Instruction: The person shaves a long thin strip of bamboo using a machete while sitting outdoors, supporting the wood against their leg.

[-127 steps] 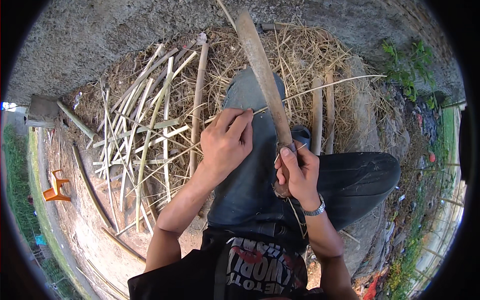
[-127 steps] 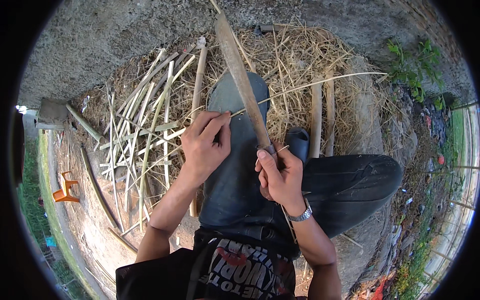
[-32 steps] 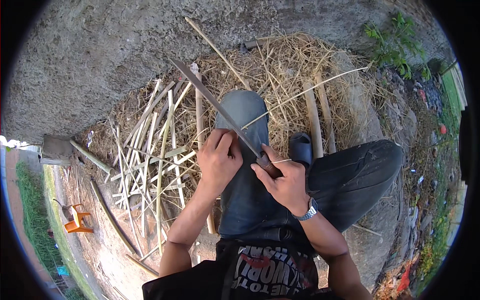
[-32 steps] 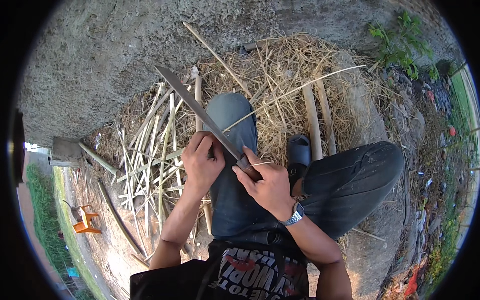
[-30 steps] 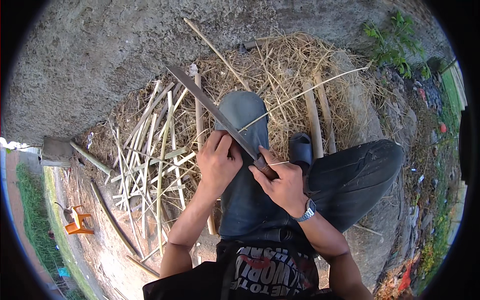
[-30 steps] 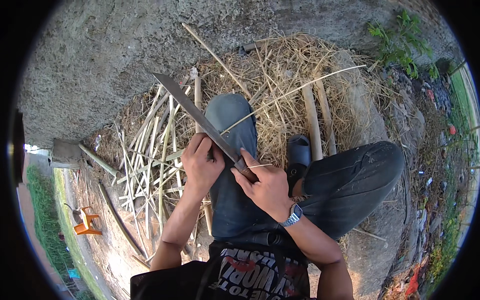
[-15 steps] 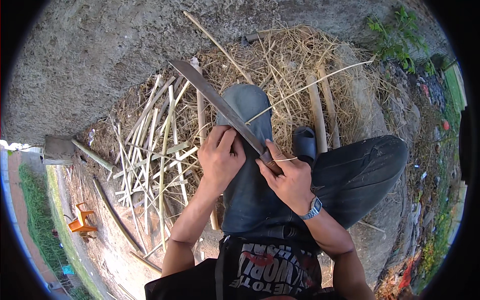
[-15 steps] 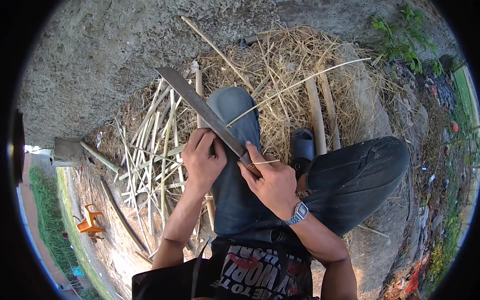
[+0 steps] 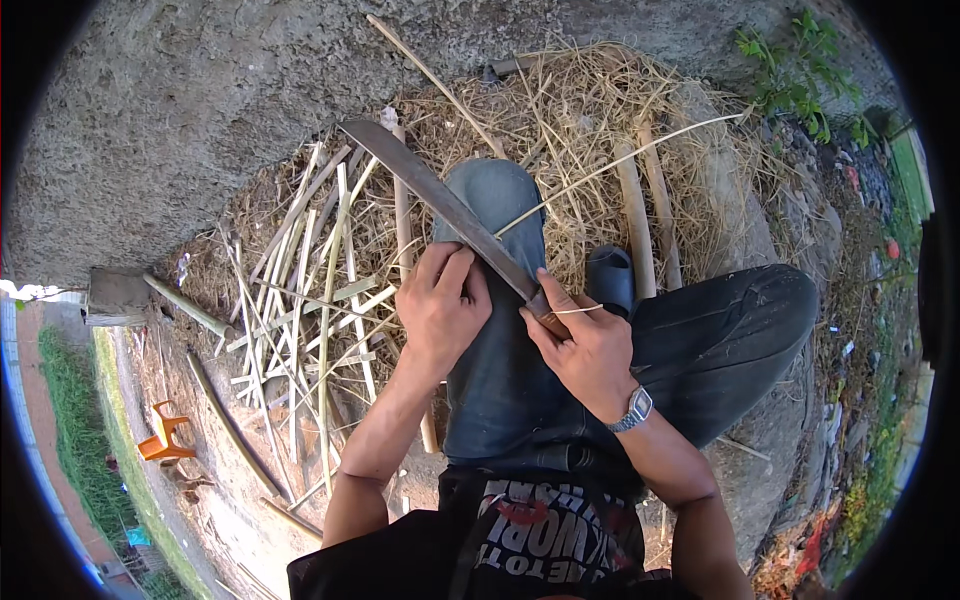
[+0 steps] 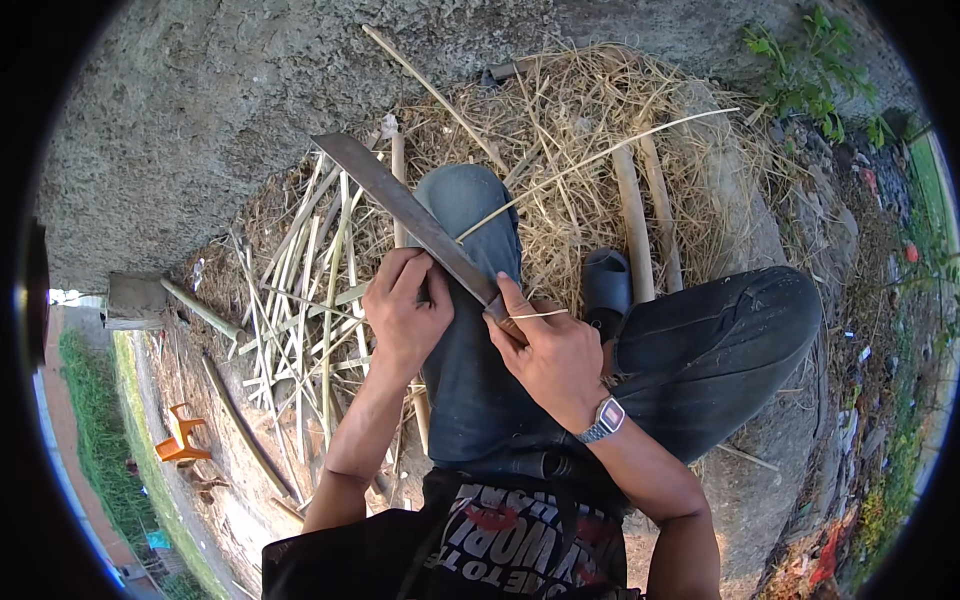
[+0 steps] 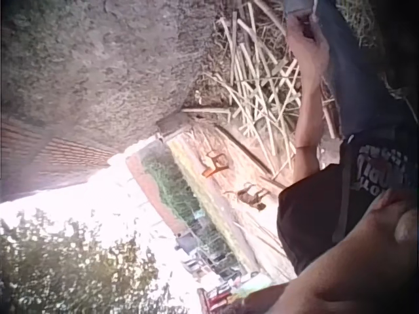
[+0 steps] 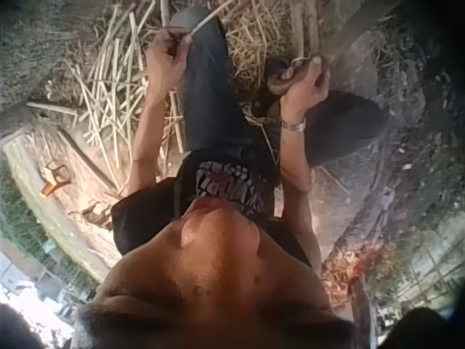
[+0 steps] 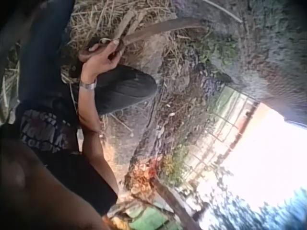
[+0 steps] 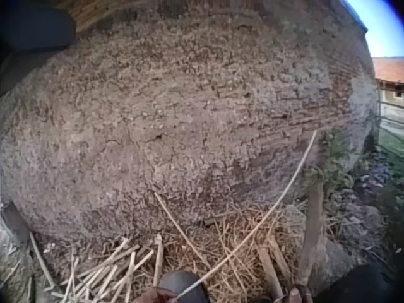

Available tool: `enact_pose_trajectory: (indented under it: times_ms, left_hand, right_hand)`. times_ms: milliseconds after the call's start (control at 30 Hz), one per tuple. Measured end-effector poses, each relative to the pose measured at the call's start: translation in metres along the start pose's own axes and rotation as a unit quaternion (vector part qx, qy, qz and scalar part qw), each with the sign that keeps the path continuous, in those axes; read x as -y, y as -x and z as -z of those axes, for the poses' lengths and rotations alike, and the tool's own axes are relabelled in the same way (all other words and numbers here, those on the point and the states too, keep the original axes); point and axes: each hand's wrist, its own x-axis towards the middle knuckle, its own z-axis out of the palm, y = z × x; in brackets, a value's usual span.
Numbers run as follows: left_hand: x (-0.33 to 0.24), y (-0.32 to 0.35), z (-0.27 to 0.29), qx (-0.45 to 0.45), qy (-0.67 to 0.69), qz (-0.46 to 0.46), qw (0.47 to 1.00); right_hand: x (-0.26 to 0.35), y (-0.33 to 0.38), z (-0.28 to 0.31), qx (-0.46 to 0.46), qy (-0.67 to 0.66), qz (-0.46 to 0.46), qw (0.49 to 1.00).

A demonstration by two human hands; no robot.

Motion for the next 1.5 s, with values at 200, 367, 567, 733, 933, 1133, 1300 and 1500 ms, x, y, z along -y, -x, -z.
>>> enact_pose_trajectory:
  times_ms: [200,367,567,733,933,1133,1300,1500]
  left_hand:
    - [-0.002,-0.004,0.0,-0.011,-0.015,-0.017,1.0]
    - [-0.002,-0.009,0.008,0.016,0.027,0.039,0.999]
    - [-0.001,-0.018,0.03,0.084,0.146,0.199,0.965]
    - [-0.009,-0.032,0.04,0.092,0.189,0.163,0.964]
    - [-0.008,-0.036,0.034,0.138,0.175,0.13,0.966]
    - [0.005,-0.03,0.026,0.145,0.202,0.197,0.948]
    - [0.002,-0.039,0.025,0.127,0.276,0.241,0.922]
    - [-0.012,-0.056,0.027,0.109,0.262,0.198,0.938]
  right_hand:
    - [-0.012,-0.01,-0.01,-0.032,0.048,0.051,0.997]
    - [-0.021,-0.023,-0.009,-0.078,-0.07,0.057,0.993]
    - [-0.003,-0.023,0.023,-0.182,-0.378,-0.133,0.898]
    - [-0.02,-0.033,0.026,-0.327,-0.454,-0.194,0.806]
    - [-0.046,-0.033,0.043,-0.401,-0.479,-0.256,0.738]
    - [-0.051,-0.035,0.049,-0.398,-0.492,-0.282,0.721]
    - [-0.045,-0.029,0.041,-0.371,-0.519,-0.272,0.72]
    - [-0.041,-0.031,0.048,-0.343,-0.514,-0.241,0.748]
